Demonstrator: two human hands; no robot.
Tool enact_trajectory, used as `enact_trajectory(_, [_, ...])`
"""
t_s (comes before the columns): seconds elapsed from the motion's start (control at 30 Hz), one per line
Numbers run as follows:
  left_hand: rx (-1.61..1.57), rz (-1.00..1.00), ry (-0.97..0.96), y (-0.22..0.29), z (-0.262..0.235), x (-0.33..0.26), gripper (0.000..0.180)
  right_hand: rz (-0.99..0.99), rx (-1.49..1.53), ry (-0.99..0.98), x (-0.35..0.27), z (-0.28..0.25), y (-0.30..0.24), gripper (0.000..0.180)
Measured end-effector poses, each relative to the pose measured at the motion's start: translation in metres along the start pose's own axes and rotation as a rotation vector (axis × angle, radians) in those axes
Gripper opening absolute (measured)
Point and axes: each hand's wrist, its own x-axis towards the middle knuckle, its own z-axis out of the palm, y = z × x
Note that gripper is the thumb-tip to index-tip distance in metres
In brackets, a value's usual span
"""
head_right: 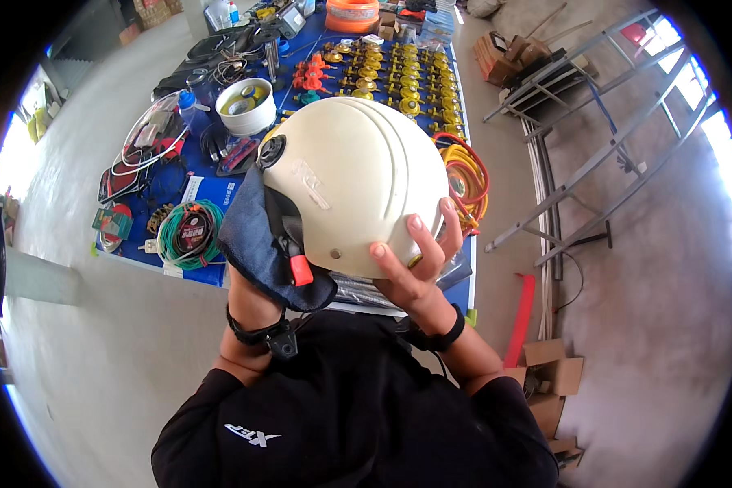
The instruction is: The person cleans a white safety helmet using a blue cloth. They wipe the exterior shell, then the interior padding and straps, and finally the clear visor. The person also rotates the adjustment knob on the back of the helmet.
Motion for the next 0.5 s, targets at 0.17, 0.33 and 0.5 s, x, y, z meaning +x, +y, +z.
enact_trajectory(0.17, [0.213,0.084,0.142,-0.049,-0.001,-0.003,0.037,-0.065,-0.015,0.046,0.001,-0.002,-0.001,0.083])
enact_trajectory(0.33, [0.656,0.45,0.302,-0.049,-0.006,0.008,0.035,0.103,0.31,0.013,-0.012,-0.001,0.004,0.089])
enact_trajectory(0.5, [0.714,0.461,0.291,-0.048,-0.007,0.006,0.038,0.533,0.489,-0.064,-0.003,-0.01,0.016,0.079])
